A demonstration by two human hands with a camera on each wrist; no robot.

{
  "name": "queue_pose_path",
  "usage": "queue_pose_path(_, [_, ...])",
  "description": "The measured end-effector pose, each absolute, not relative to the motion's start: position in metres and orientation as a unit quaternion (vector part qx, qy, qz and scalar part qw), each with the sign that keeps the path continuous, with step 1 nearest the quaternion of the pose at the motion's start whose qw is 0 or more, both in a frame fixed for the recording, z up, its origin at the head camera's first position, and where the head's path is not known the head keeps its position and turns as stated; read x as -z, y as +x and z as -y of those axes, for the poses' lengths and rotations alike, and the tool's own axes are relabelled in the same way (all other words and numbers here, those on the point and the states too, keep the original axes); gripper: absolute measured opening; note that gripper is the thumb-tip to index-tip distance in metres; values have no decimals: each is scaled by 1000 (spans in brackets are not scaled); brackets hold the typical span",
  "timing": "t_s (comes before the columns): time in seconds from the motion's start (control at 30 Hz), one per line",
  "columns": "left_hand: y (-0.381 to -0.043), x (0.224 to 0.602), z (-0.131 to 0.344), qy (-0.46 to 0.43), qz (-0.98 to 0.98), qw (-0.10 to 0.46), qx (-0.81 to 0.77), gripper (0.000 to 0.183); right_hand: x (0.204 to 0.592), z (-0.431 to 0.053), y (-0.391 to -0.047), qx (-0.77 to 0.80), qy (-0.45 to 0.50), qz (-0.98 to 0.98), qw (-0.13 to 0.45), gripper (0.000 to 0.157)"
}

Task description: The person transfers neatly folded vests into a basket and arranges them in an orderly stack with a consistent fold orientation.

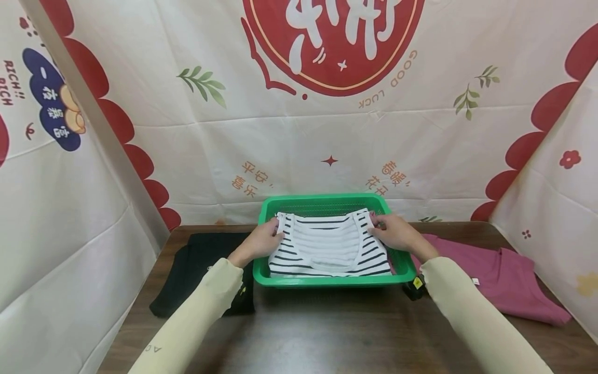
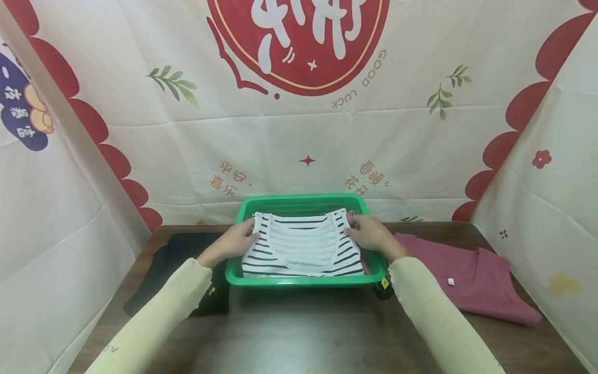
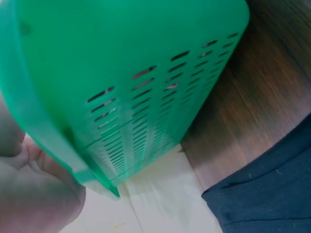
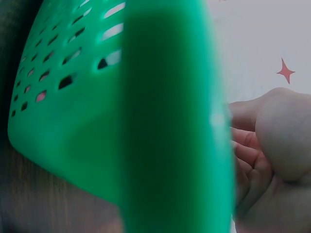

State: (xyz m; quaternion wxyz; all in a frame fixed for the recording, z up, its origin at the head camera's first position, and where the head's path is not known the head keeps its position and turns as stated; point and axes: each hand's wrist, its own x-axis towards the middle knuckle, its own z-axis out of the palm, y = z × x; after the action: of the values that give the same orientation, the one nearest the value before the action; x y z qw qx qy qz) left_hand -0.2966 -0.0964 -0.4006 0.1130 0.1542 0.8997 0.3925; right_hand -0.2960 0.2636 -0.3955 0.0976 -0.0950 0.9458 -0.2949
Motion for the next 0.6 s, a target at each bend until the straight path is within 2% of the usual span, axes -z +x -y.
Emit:
queue_pose_path(0.17, [-298,403,95,157,-910,98,-371,30,395,-262,-293,313,-96,-939,105,22])
queue_pose_path(0.33, [-298,404,94,157,-913,88,-366,33,396,-262,-293,316,-96,-938,106,22])
queue_pose_path(0.6, [-300,405,96,163,-916,74,-360,27,397,-263,-294,307,-93,-942,103,20])
